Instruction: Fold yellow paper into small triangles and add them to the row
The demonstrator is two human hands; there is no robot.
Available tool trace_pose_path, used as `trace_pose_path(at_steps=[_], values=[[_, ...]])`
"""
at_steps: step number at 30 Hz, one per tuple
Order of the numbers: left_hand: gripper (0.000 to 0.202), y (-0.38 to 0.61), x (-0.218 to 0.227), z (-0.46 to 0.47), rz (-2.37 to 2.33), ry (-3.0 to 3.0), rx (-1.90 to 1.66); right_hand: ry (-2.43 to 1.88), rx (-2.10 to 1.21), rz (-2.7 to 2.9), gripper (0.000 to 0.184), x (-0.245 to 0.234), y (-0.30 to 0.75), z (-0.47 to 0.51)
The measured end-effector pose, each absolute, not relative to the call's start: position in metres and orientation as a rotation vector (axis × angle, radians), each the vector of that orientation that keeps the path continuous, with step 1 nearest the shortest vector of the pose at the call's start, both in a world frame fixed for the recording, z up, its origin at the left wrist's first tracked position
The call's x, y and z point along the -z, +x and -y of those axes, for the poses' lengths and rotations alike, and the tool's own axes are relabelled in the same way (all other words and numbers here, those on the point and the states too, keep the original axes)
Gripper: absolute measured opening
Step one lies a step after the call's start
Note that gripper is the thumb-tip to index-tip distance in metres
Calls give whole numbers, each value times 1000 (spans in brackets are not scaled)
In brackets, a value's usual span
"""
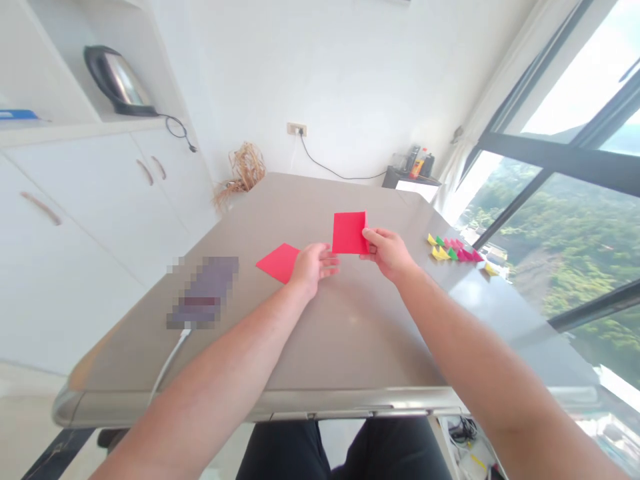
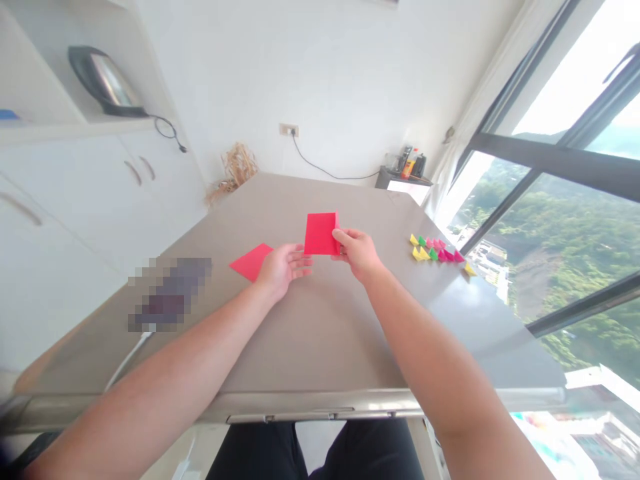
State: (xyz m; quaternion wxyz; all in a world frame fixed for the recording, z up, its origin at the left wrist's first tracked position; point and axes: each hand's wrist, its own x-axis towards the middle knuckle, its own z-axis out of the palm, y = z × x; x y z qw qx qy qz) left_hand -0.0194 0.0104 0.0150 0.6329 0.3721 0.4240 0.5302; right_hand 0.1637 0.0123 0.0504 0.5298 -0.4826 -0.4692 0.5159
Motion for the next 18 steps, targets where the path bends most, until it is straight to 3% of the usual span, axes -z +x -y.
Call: trace_pose_path(at_steps=[3, 8, 18], values=[[41, -18, -14, -10, -908, 888, -1168, -1123, -1374, 1067, 34, -29, 179, 6], [34, -17, -4, -7, -1174, 1286, -1203, -999, -1561, 1185, 40, -15, 180, 17], [28, -19, -4, -3, -1075, 1330, -1179, -1287, -1336, 1232, 21, -13, 184, 15]])
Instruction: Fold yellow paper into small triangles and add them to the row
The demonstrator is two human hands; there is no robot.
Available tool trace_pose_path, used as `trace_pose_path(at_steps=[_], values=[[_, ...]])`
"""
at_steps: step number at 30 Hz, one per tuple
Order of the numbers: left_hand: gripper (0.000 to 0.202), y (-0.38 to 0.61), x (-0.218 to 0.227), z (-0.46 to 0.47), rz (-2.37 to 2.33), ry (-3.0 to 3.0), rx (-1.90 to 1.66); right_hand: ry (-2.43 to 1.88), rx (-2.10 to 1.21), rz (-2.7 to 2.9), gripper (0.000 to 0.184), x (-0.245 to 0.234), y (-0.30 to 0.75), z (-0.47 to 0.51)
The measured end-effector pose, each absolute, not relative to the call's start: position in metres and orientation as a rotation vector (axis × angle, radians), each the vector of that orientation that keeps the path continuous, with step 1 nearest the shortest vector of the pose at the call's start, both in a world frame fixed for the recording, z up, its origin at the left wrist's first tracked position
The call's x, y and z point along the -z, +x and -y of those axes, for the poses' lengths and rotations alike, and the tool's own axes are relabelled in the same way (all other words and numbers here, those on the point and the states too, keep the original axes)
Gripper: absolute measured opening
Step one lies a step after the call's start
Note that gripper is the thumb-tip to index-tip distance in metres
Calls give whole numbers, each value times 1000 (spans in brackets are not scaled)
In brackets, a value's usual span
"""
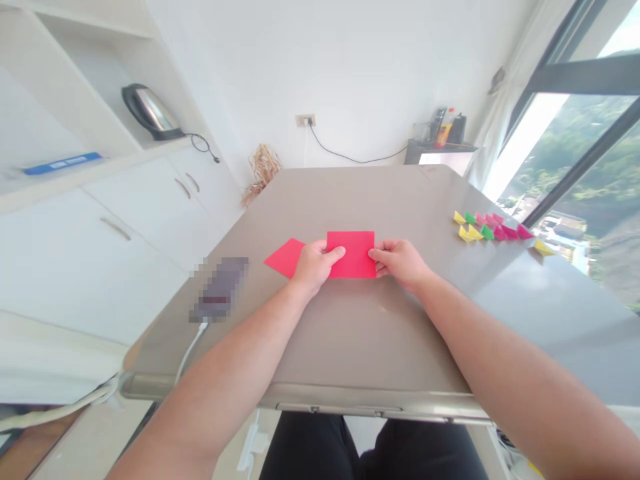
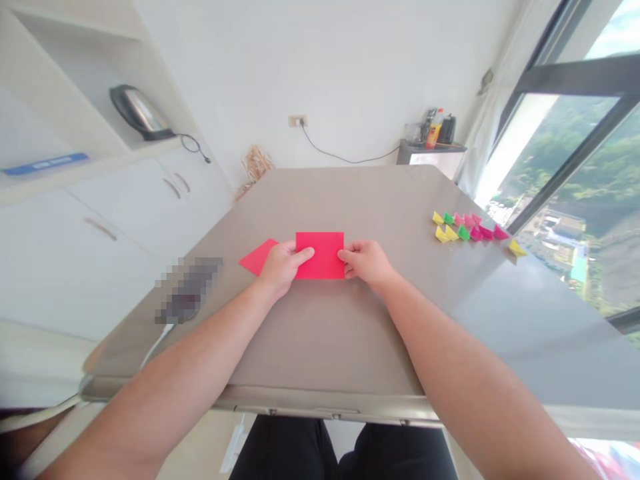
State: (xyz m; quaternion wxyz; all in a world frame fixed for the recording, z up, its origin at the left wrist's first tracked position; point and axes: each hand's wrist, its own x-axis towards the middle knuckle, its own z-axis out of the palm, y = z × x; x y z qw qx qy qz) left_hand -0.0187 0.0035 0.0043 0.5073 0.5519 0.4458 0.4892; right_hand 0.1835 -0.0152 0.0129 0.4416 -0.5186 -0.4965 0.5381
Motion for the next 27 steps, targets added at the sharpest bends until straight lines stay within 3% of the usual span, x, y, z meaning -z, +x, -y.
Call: trace_pose_path(at_steps=[7, 12, 21, 23, 27], values=[[29, -17, -12, 2, -1073, 1201, -1142, -1241, -1261, 1253, 20, -12, 183, 17], [22, -22, -13, -5, -1049, 1027, -1178, -1053, -1074, 1352, 57, -12, 186, 19], [17, -20, -16, -4, -979, 1031, -1056, -943, -1108, 1494, 25, -14, 184, 23], [22, -20, -18, -3, -958, 1041, -1027, -1000, -1072, 1498, 15, -14, 183, 22], [51, -20, -22, 0, -871, 991, -1156, -1123, -1022, 1343, 17, -15, 178, 22]])
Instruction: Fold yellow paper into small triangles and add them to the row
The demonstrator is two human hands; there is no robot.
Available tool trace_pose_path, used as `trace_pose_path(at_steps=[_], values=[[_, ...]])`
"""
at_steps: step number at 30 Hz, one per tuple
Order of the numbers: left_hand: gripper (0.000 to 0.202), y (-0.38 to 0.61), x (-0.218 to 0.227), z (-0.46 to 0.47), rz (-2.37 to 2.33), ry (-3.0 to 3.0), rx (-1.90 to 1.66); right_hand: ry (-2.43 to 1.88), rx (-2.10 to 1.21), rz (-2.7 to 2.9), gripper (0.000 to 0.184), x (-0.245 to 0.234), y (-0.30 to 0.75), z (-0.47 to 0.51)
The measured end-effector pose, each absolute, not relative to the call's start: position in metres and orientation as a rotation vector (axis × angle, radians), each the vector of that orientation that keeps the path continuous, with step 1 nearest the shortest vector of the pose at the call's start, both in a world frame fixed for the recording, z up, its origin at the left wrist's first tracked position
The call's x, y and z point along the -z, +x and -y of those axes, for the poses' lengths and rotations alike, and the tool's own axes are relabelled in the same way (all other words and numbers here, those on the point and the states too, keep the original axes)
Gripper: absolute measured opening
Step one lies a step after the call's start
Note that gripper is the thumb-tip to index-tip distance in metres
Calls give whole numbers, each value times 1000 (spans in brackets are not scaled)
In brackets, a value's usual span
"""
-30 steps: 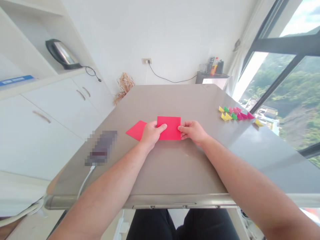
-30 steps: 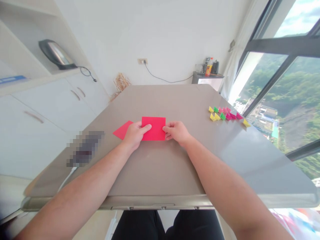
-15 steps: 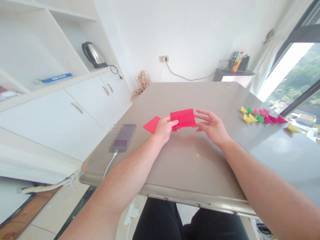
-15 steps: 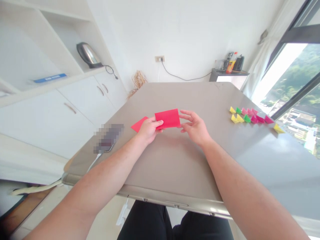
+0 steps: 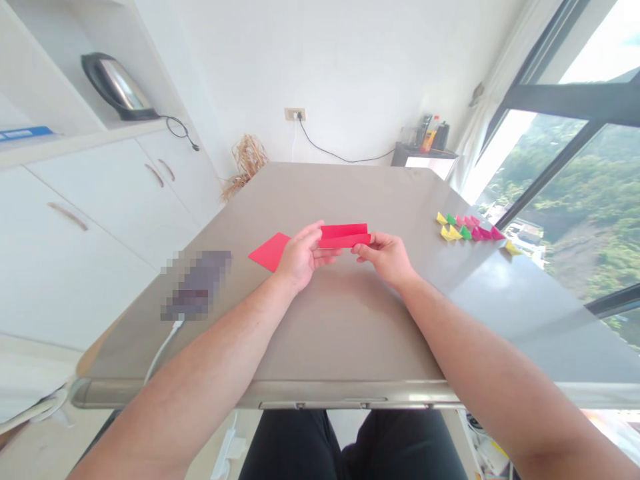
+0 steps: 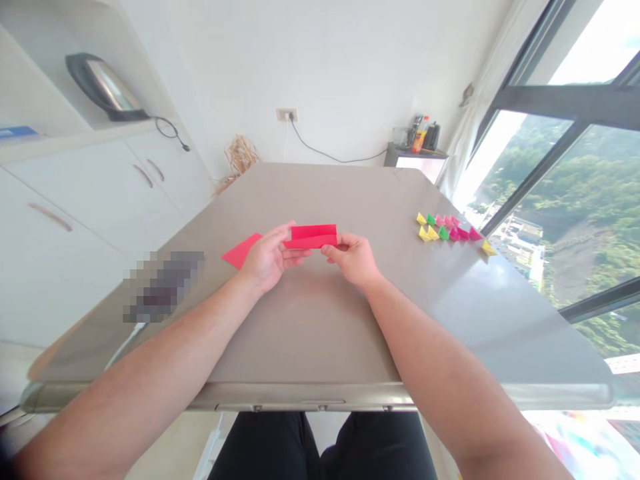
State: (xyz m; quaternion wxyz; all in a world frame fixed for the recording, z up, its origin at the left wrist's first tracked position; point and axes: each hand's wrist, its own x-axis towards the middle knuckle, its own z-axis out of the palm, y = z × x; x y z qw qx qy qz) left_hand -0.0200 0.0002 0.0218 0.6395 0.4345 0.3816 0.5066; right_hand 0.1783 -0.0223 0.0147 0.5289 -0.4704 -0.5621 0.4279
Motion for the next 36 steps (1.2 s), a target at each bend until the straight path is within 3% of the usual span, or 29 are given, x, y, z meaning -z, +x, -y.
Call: trace_pose_path(at_steps=[2, 17, 22, 27, 36], values=[[56, -19, -23, 2, -786, 1031, -1234, -1098, -1033, 1246, 18, -16, 177, 22], [24, -14, -5, -2, -1152, 1424, -1486, -1075, -1061, 1156, 25, -14, 173, 22], [47, -12, -8, 1, -1172, 1364, -1482, -1144, -1000, 1150, 22, -11, 174, 20], [34, -11, -9, 0, -1162, 1296, -1463, -1158, -983, 1179, 21, -10, 174, 20], [33, -12, -7, -1, -1140, 1310, -1467, -1153, -969, 1188, 24, -8, 174, 19]])
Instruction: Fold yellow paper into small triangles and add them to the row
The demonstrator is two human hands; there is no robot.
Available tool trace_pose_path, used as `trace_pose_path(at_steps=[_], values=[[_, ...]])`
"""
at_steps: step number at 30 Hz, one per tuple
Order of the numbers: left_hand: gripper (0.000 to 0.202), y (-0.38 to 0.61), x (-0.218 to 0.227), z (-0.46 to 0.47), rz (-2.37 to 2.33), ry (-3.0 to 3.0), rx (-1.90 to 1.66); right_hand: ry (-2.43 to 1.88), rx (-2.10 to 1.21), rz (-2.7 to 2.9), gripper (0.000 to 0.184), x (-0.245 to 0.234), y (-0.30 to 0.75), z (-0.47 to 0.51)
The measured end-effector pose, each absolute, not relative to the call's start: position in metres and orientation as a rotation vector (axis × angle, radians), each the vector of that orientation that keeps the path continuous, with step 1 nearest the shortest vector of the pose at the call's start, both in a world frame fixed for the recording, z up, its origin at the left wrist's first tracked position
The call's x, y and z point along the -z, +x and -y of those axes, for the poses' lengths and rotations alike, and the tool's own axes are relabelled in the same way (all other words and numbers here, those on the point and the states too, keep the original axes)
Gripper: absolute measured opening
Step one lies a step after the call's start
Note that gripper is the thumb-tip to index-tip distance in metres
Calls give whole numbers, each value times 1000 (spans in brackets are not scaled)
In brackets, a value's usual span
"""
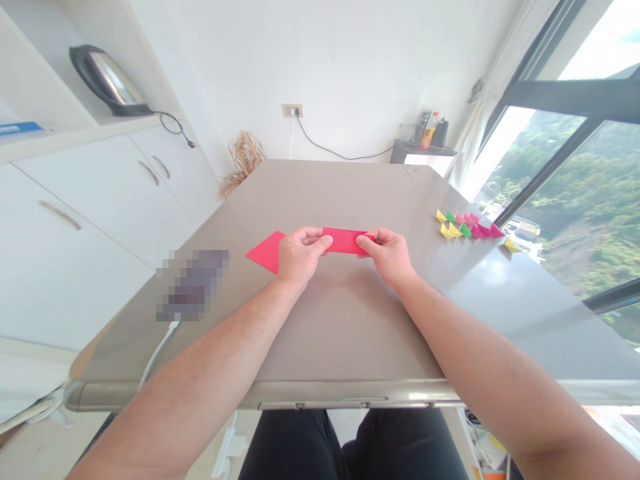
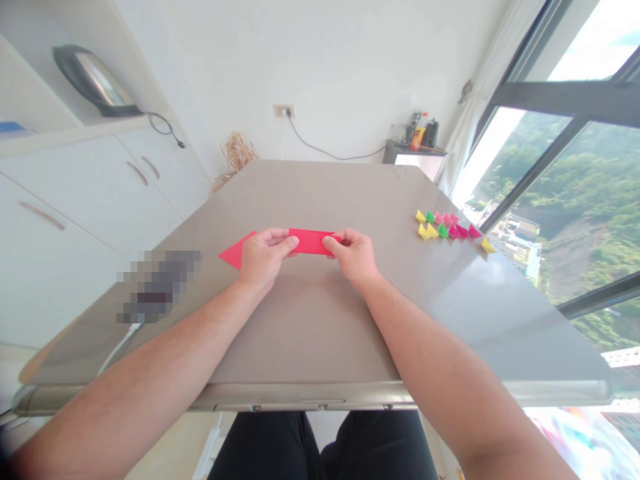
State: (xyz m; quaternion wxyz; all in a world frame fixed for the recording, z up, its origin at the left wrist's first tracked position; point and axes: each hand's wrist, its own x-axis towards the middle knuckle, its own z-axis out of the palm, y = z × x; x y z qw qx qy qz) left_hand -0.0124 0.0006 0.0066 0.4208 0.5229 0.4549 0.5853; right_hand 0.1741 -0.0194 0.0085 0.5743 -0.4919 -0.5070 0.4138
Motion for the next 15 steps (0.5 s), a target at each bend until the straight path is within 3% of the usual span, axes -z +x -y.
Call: trace_pose_path(at_steps=[15], values=[[34, -13, -5, -2, -1124, 1309, -1465, -1172, -958, 1206, 27, -7, 176, 19]])
